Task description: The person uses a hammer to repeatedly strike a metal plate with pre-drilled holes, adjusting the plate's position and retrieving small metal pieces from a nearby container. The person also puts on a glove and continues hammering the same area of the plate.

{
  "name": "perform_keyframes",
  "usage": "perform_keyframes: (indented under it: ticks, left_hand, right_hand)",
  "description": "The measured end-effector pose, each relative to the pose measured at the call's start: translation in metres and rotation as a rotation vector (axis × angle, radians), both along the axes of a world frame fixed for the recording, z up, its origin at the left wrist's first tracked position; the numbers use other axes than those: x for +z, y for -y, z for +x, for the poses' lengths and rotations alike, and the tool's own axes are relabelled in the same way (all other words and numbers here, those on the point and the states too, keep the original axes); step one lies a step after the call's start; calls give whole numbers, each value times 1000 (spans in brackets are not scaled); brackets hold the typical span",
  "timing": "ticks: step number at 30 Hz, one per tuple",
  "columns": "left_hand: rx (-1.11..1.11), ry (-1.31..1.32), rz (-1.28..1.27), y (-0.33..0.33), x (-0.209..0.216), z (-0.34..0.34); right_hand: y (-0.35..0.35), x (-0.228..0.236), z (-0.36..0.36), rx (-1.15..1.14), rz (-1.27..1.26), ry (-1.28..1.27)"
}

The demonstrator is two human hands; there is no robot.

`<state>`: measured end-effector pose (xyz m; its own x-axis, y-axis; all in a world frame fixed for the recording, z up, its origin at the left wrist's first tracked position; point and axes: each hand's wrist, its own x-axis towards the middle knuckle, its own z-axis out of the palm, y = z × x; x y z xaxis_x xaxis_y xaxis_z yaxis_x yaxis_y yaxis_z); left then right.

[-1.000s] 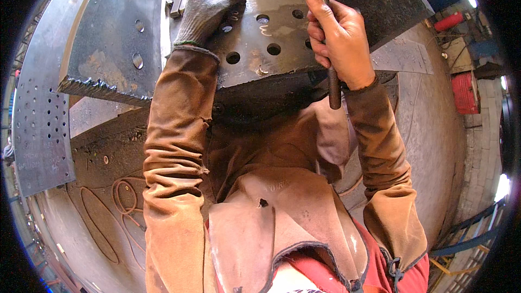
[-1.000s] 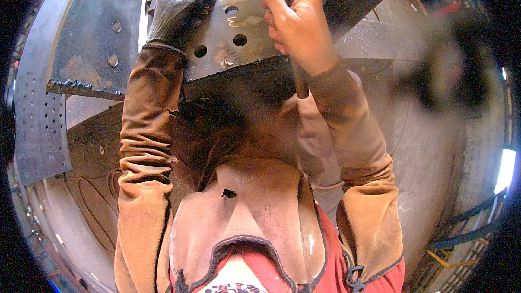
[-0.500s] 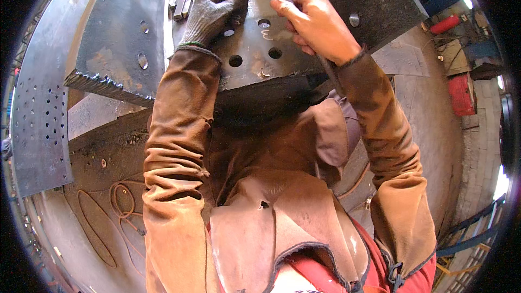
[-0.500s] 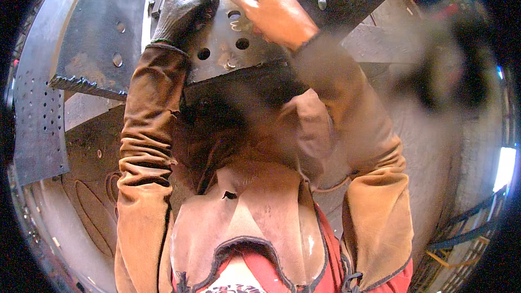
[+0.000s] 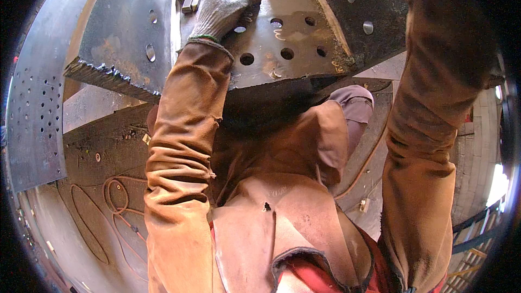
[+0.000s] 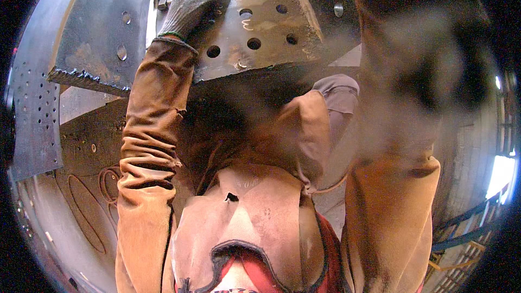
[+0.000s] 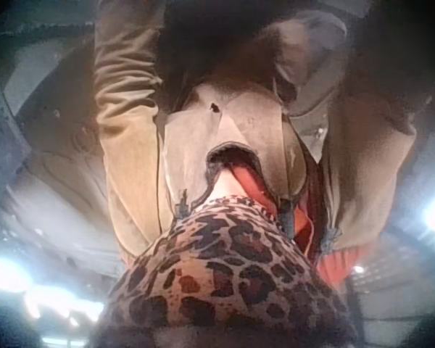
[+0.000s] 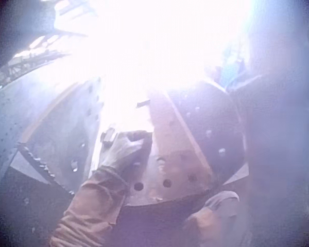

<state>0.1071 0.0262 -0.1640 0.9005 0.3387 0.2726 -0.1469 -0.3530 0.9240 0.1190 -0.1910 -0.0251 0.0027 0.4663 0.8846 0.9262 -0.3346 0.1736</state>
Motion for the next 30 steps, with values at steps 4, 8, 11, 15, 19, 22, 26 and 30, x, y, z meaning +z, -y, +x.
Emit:
perform_keyframes:
  ticks: [4,8,11,15,19,22,26,30]
  left_hand:
    - [-106,-47,-50,-14,-14,17]
    - [-81,19,-167,-18,-22,22]
    - [4,142,-444,-17,-28,29]
    - [178,12,-316,1,3,9]
    - [197,-9,-266,-2,2,12]
    - [264,-79,-187,13,7,12]
    - [276,-172,-222,-1,7,37]
    - [235,378,-323,-44,17,87]
  right_hand:
    - [-15,-92,75,-125,-143,-23]
    - [5,-56,10,-24,32,-1490]
    - [43,-78,-10,116,36,-1324]
    - [116,-143,-82,-163,68,-1477]
    - [182,-234,-120,-36,-15,-1520]
    - [216,-302,-147,-151,-4,-1794]
    - [217,-304,-140,-106,78,-1766]
    - [218,-303,-141,-59,174,-1789]
